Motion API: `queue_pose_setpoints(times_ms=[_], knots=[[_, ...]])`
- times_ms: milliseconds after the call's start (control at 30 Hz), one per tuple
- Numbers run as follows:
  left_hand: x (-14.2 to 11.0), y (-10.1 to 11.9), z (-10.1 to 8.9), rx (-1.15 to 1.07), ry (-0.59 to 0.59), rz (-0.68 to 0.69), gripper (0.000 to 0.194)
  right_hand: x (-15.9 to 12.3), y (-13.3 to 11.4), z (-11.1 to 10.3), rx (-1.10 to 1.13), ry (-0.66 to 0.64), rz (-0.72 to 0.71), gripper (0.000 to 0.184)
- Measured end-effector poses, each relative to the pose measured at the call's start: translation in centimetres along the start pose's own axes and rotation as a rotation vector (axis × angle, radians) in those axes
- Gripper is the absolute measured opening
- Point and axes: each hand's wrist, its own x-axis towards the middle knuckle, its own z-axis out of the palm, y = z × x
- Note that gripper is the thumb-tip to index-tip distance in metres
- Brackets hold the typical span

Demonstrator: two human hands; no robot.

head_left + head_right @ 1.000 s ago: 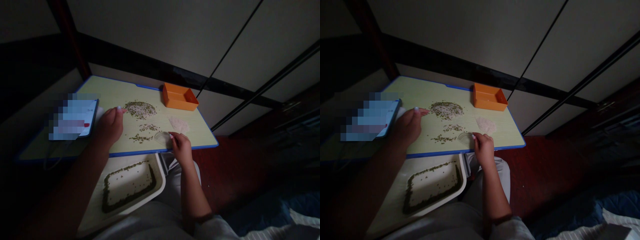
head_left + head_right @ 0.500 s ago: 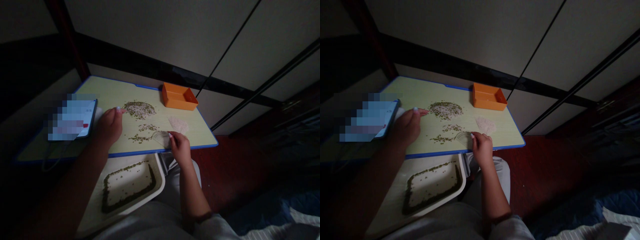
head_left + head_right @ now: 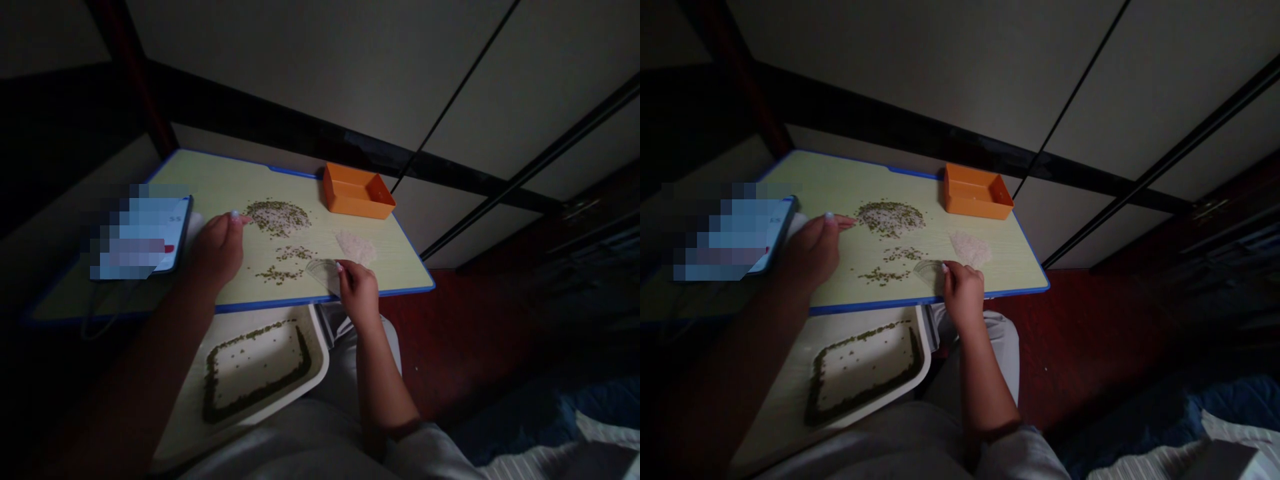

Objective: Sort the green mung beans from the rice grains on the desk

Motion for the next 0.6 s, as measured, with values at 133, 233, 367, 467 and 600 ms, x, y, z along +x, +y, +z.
queue_pose_setpoints(times_ms=[133, 233, 367, 467, 600], knots=[[-0.13, 0.21, -0.06, 0.004, -0.006, -0.009, 0.059, 0.11, -0.14, 0.13, 0.025, -0.009, -0.004, 0.031], [-0.17, 0.31, -0.08, 0.008, -0.01, -0.015, 0.057, 0.38, -0.27, 0.35, 0.026, -0.014, 0.001, 0.03], [-0.13, 0.34, -0.03, 0.011, -0.012, -0.022, 0.058, 0.81, -0.37, 0.55, 0.004, -0.041, -0.002, 0.028], [-0.11, 0.37, -0.02, 0.021, -0.023, -0.016, 0.058, 0.88, -0.38, 0.47, 0.012, -0.053, -0.014, 0.029], [-0.13, 0.38, -0.08, 0.017, -0.016, 0.002, 0.059, 0.57, -0.37, 0.11, 0.049, -0.065, -0.047, 0.03]])
